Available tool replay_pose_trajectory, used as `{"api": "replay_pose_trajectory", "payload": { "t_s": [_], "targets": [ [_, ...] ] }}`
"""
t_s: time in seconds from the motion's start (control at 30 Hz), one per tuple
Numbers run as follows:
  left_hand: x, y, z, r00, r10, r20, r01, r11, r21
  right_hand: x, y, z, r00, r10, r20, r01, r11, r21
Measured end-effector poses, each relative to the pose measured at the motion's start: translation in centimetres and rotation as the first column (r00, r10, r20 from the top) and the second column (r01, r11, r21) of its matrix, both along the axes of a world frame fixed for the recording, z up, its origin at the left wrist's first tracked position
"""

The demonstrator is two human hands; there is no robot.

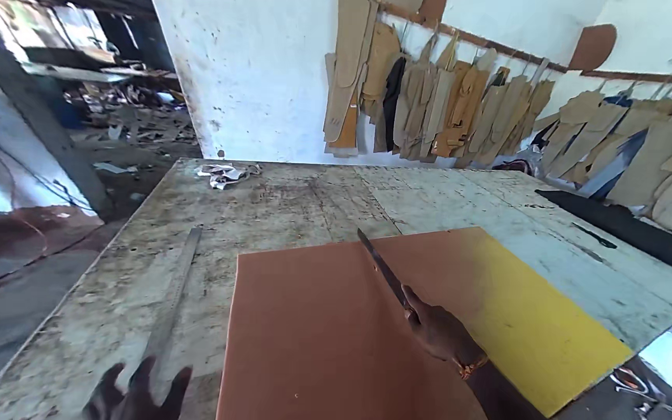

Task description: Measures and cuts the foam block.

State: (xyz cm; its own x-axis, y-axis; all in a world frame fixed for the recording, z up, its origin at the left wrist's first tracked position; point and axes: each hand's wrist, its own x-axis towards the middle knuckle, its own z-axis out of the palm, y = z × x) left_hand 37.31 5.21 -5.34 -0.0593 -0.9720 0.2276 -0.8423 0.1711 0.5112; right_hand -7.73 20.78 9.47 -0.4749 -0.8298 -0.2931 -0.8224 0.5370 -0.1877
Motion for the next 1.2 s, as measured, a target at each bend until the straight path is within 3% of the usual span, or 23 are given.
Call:
{"api": "replay_pose_trajectory", "payload": {
  "t_s": [0.1,0.17,0.23,0.3,0.37,0.5,0.73,0.83,0.93,1.03,1.13,1.2],
  "targets": [
    [-9.1,-2.6,6.5,0.968,-0.25,-0.013,0.247,0.963,-0.112,0.2,-0.9,0.4,1.0,-0.012,-0.016,0.013,0.999,0.029],
    [-16.5,-3.8,9.5,0.884,-0.462,0.066,0.465,0.885,-0.036,0.6,-2.2,1.5,1.0,-0.016,-0.021,0.017,0.997,0.076],
    [-24.0,-4.5,10.3,0.745,-0.656,0.117,0.647,0.754,0.112,0.9,-4.0,2.2,0.999,-0.019,-0.035,0.023,0.995,0.099],
    [-30.5,-4.8,9.3,0.635,-0.762,0.131,0.729,0.646,0.224,0.7,-6.6,2.4,0.999,-0.014,-0.038,0.018,0.993,0.116],
    [-34.5,-4.3,7.2,0.607,-0.777,0.168,0.734,0.628,0.256,0.3,-9.4,2.8,0.999,-0.02,-0.037,0.026,0.988,0.154],
    [-36.0,-3.1,3.7,0.658,-0.711,0.248,0.684,0.702,0.198,-1.0,-13.9,2.0,1.0,-0.02,-0.013,0.022,0.974,0.225],
    [-36.3,-3.5,2.9,0.689,-0.668,0.281,0.665,0.737,0.123,-2.0,-15.6,-1.4,0.999,0.021,-0.047,-0.012,0.979,0.202],
    [-36.1,-3.0,4.3,0.679,-0.687,0.258,0.665,0.725,0.18,-0.9,-12.5,-1.2,1.0,0.027,-0.008,-0.024,0.97,0.242],
    [-36.3,-2.9,4.5,0.687,-0.679,0.26,0.656,0.733,0.18,-0.2,-6.1,-2.2,0.998,-0.009,0.069,-0.009,0.965,0.263],
    [-36.6,-2.8,4.7,0.687,-0.667,0.287,0.642,0.743,0.19,1.3,3.4,-2.7,0.986,-0.008,0.168,-0.035,0.967,0.251],
    [-36.7,-2.6,4.4,0.694,-0.64,0.33,0.617,0.765,0.185,4.4,15.5,-3.0,0.985,0.104,0.136,-0.131,0.969,0.207],
    [-37.2,-2.2,4.6,0.727,-0.596,0.342,0.584,0.798,0.148,5.8,21.6,-3.7,0.984,0.094,0.151,-0.121,0.975,0.187]
  ]
}}
